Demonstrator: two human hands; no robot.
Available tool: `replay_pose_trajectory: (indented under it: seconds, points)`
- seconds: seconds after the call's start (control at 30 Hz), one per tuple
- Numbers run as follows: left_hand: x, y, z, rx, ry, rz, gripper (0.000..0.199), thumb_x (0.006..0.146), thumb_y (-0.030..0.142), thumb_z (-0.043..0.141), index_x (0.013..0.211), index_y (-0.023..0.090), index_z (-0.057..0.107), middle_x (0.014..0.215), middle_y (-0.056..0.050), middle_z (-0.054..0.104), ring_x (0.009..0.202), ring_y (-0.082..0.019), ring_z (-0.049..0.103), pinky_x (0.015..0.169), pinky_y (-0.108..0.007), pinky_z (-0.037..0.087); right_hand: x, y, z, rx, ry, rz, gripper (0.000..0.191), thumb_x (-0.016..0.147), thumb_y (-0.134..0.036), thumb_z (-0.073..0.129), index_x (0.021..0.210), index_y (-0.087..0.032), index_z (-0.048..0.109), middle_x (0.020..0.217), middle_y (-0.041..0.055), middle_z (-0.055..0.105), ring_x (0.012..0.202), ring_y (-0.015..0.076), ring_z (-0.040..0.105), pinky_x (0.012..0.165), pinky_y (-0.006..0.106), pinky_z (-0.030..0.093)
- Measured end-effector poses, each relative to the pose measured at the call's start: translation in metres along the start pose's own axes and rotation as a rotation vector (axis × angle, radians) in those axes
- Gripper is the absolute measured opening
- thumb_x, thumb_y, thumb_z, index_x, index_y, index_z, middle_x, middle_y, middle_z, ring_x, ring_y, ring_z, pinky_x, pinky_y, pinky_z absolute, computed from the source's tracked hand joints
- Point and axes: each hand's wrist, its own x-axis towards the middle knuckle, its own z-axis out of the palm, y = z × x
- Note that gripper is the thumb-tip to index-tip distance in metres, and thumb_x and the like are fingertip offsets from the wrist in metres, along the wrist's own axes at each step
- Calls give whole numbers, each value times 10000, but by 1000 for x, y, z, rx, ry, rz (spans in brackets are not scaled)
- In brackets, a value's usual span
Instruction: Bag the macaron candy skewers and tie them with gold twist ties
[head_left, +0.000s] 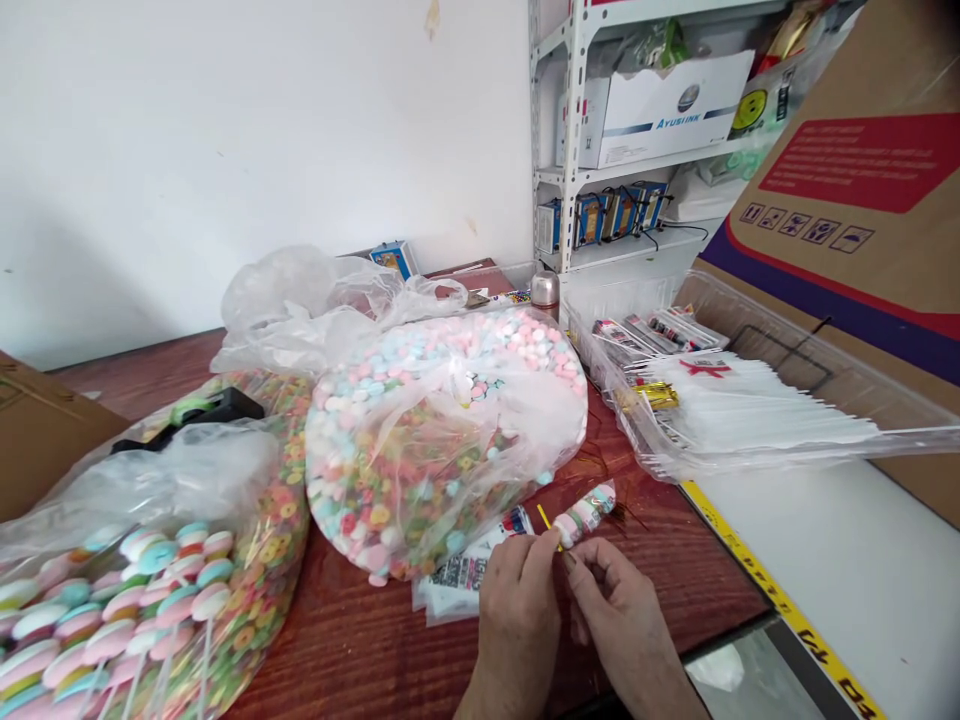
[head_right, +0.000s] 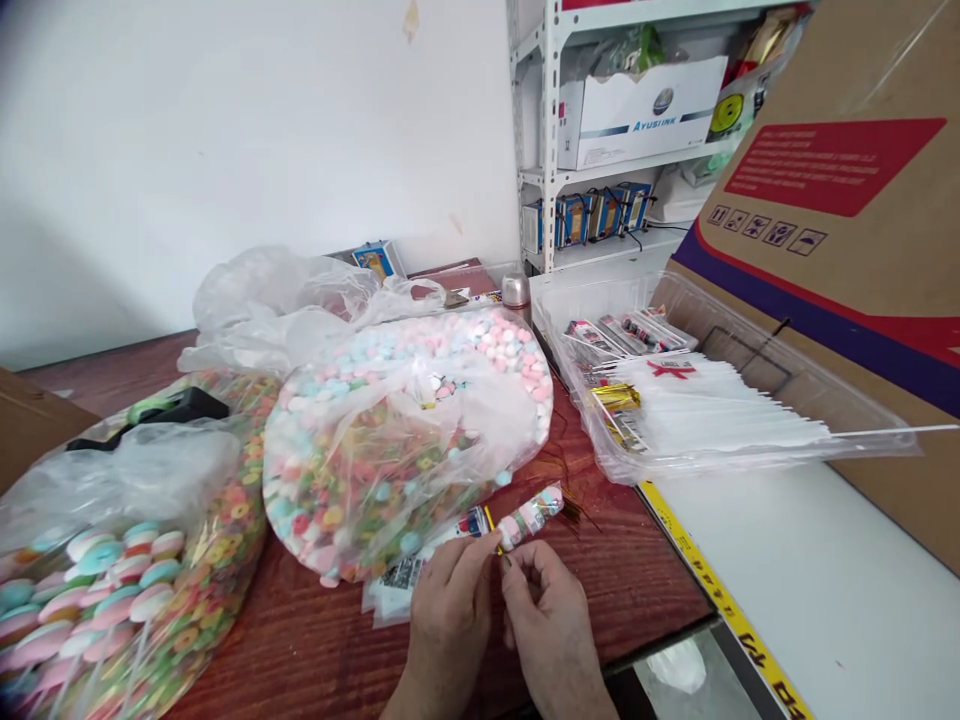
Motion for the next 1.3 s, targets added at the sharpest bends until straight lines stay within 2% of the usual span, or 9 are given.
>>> replay_pose_trajectory:
  seconds: [0.1,0.23,0.43,0.53,0.7,0.77,1.03,1.2,1.3]
  points:
    - [2,8,2,-89,-8,-71,144,845,251,604,867,256,747,824,-79,705,793,-239,604,762,-345,437,2,3,0,-169,81,-133,314,897,-500,489,772,-218,543,613,-21,558,517,149,527,484,250,418]
    - [5,14,10,-509,-72,-385,101,815,272,642,796,189,695,758,-31,674,724,-172,575,710,-286,436,7,9,-1,-345,190,-294,255,888,-447,485,805,-220,566,730,38,652,642,208,626,617,313,481]
    - [8,13,20,-1027,-106,-667,210,710,285,765,802,129,659,612,41,524,509,-54,376,519,-193,320,13,2,-1,-227,111,-297,242,969,-370,425,1134,-199,469,793,19,682,644,172,672,577,253,540]
    - [7,11,17,-927,-151,-564,172,793,320,690,831,159,645,598,49,507,488,-65,383,494,-197,323,16,0,-6,-375,64,-376,182,994,-329,388,1018,-211,525,707,-2,660,584,165,651,534,239,509]
    - [4,6,7,-158,-156,54,202,883,221,545,1033,222,681,956,-74,711,882,-199,639,807,-295,470,16,8,-16,-546,112,-506,211,972,-314,389,888,-211,553,760,57,688,669,239,674,585,314,473]
    - [3,6,5,-17,-130,157,241,899,192,498,1059,232,675,964,-71,721,871,-202,651,791,-289,473,15,10,-16,-575,104,-560,206,975,-303,385,904,-213,556,762,49,687,671,236,675,586,313,466]
    - [4,20,11,-208,-116,-77,243,926,301,499,890,194,715,749,-3,673,739,-166,584,708,-258,452,14,0,-12,-606,140,-715,174,1001,-240,397,991,-224,570,960,58,608,863,180,640,717,271,497]
    - [10,30,-4,-505,-359,-138,350,888,283,587,1234,263,635,1231,-55,669,1142,-228,576,1017,-357,412,9,-6,-21,-750,94,-843,153,982,-191,382,921,-219,520,840,41,583,717,183,620,620,290,479]
    - [14,36,-25,-550,-501,-53,269,860,253,629,1114,292,710,1485,-49,473,1380,-280,386,1143,-452,288,6,-15,-34,-796,-5,-895,133,962,-169,403,903,-227,508,787,16,569,648,170,594,576,281,452]
